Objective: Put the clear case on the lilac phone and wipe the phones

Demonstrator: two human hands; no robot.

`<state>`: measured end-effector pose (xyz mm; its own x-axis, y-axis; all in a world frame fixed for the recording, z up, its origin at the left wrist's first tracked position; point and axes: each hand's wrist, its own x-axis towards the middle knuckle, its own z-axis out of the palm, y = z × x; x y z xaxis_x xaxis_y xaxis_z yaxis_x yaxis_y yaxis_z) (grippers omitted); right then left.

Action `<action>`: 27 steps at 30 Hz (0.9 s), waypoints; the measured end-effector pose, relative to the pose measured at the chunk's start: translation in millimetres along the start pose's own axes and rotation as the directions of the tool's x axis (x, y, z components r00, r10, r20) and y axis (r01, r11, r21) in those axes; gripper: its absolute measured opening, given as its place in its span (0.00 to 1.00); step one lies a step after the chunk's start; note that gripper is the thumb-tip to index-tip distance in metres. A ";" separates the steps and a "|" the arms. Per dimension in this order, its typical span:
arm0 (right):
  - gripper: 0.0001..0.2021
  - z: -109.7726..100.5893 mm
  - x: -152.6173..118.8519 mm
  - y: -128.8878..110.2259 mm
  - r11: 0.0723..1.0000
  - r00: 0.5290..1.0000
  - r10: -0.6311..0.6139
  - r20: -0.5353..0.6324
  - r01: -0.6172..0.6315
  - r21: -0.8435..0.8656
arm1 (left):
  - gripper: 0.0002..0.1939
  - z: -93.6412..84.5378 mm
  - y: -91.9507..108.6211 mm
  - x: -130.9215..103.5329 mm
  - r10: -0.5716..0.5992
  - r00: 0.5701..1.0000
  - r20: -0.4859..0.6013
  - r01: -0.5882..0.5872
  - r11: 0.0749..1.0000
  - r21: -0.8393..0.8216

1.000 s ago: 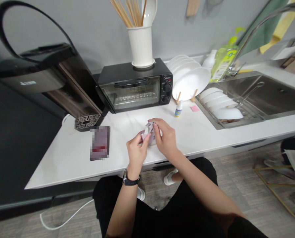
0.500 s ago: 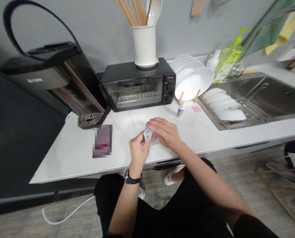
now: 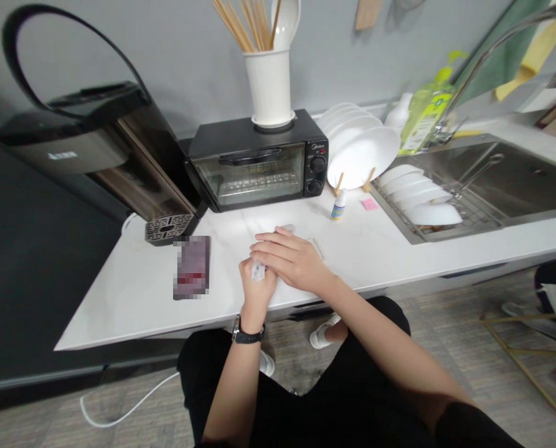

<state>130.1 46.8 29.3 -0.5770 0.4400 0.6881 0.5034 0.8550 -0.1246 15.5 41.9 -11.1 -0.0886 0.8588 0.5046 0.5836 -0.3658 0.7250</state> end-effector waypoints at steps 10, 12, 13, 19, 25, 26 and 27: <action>0.13 -7.0 -12.2 2.9 0.822 0.794 0.562 -0.230 -0.505 0.264 | 0.07 2.8 13.3 -4.7 -0.007 0.999 0.049 0.008 1.000 -0.019; 0.12 -6.1 -7.7 -5.1 0.814 0.782 0.578 -0.232 -0.531 0.237 | 0.07 3.5 10.1 -5.1 -0.010 0.999 0.039 0.010 1.000 -0.013; 0.12 -6.0 -5.0 -8.0 0.836 0.808 0.546 -0.222 -0.510 0.202 | 0.07 3.8 8.0 -4.9 -0.011 0.999 0.032 0.012 1.000 -0.009; 0.12 -6.2 1.3 -1.0 0.994 0.994 0.111 -0.020 -0.110 0.019 | 0.08 3.3 1.5 -3.3 -0.016 1.000 0.010 0.016 1.000 0.001; 0.12 7.8 -12.2 12.1 0.924 0.895 0.361 -0.261 -0.307 0.228 | 0.06 0.1 15.6 -4.1 -0.012 1.000 0.014 0.013 1.000 -0.010; 0.12 9.8 -13.5 10.9 0.897 0.856 0.428 -0.290 -0.363 0.253 | 0.07 0.3 17.2 -4.3 -0.014 1.000 0.021 0.014 1.000 -0.013; 0.13 11.0 -14.2 9.2 0.878 0.830 0.469 -0.302 -0.399 0.265 | 0.07 0.6 18.1 -4.4 -0.015 0.999 0.029 0.016 1.000 -0.016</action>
<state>135.9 51.4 10.6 -0.0488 0.6835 0.7284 0.5015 0.6474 -0.5739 26.9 31.7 -0.5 -0.0738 0.8745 0.4794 0.5687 -0.3580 0.7405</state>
